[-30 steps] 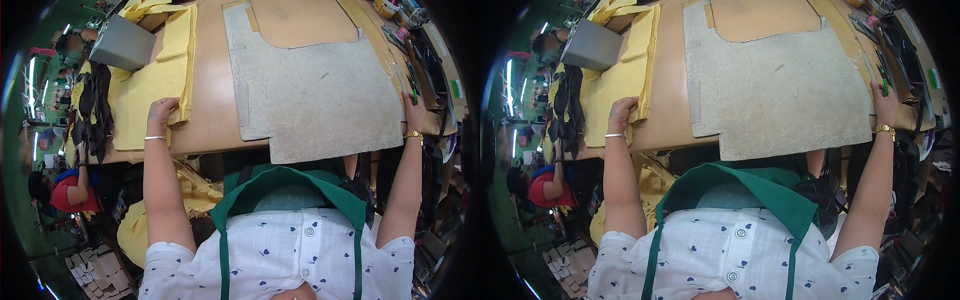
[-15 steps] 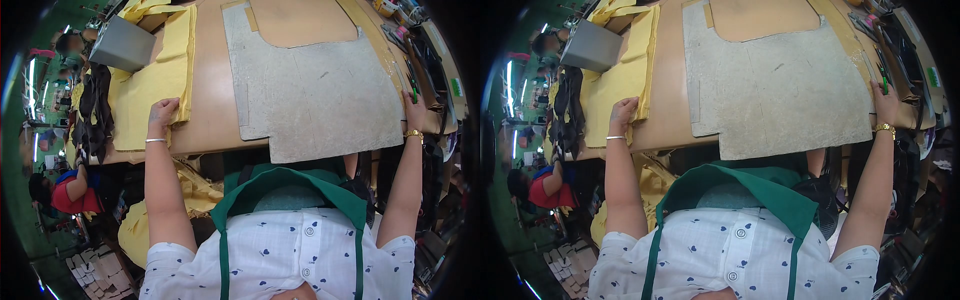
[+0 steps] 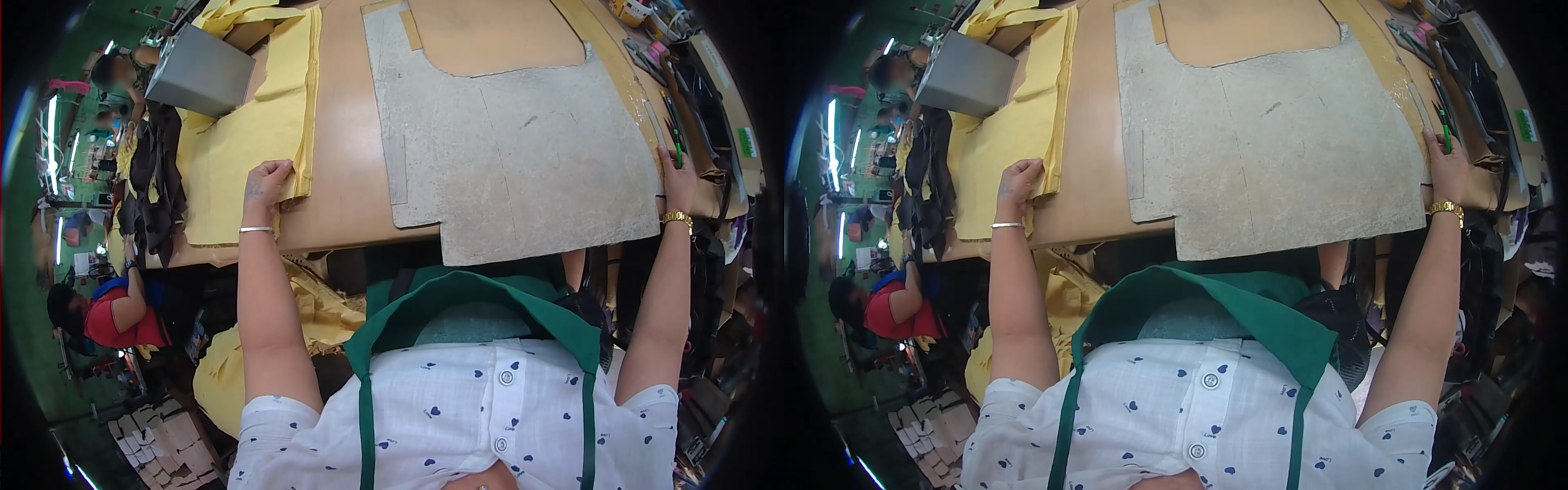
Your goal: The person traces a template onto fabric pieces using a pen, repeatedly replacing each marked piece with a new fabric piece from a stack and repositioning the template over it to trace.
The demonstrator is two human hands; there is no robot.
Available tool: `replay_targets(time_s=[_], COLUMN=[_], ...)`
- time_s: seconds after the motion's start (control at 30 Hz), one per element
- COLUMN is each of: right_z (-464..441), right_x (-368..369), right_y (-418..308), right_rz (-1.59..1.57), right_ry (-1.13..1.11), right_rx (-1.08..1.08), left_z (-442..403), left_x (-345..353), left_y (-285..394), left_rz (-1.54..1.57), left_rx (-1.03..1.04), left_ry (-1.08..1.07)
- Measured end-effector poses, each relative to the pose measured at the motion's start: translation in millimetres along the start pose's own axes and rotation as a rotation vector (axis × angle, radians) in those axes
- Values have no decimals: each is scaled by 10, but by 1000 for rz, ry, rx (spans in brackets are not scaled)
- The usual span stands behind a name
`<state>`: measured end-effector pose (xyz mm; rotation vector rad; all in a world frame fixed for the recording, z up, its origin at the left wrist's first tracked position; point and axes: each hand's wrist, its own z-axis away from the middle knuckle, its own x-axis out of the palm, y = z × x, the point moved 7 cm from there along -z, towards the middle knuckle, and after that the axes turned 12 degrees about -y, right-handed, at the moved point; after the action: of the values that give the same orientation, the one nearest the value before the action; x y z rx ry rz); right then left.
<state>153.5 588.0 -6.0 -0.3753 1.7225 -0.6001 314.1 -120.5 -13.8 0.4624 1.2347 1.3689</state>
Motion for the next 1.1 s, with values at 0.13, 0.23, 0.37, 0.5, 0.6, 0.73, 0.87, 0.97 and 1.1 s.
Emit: replay_targets(time_s=[0.13,0.23,0.37,0.5,0.6,0.73,0.87,0.97,1.1], right_z=[-7,-13,-10,-15,-16,-24,-22,-19,-15], right_x=[-3,7,6,9,4,20,10,12,8], right_y=[15,16,15,14,29,36,18,9,2], right_rz=[7,-6,-2,-7,6,-24,-31,-24,-18], right_ry=[1,-4,-2,-11,-5,-7,0,-25,-13], right_rx=[0,-4,0,-1,5,-8,-27,-7,-16], left_z=[5,35,-16,56,38,99,246,271,273], left_x=[23,43,39,216,260,222,225,204,159], left_y=[10,116,273,511,507,458,472,429,351], left_rz=[38,-85,-469,-688,-755,-702,-576,-474,-361], left_rx=[19,92,64,19,42,154,118,114,113], left_ry=[12,71,160,112,33,-42,-55,-50,-61])
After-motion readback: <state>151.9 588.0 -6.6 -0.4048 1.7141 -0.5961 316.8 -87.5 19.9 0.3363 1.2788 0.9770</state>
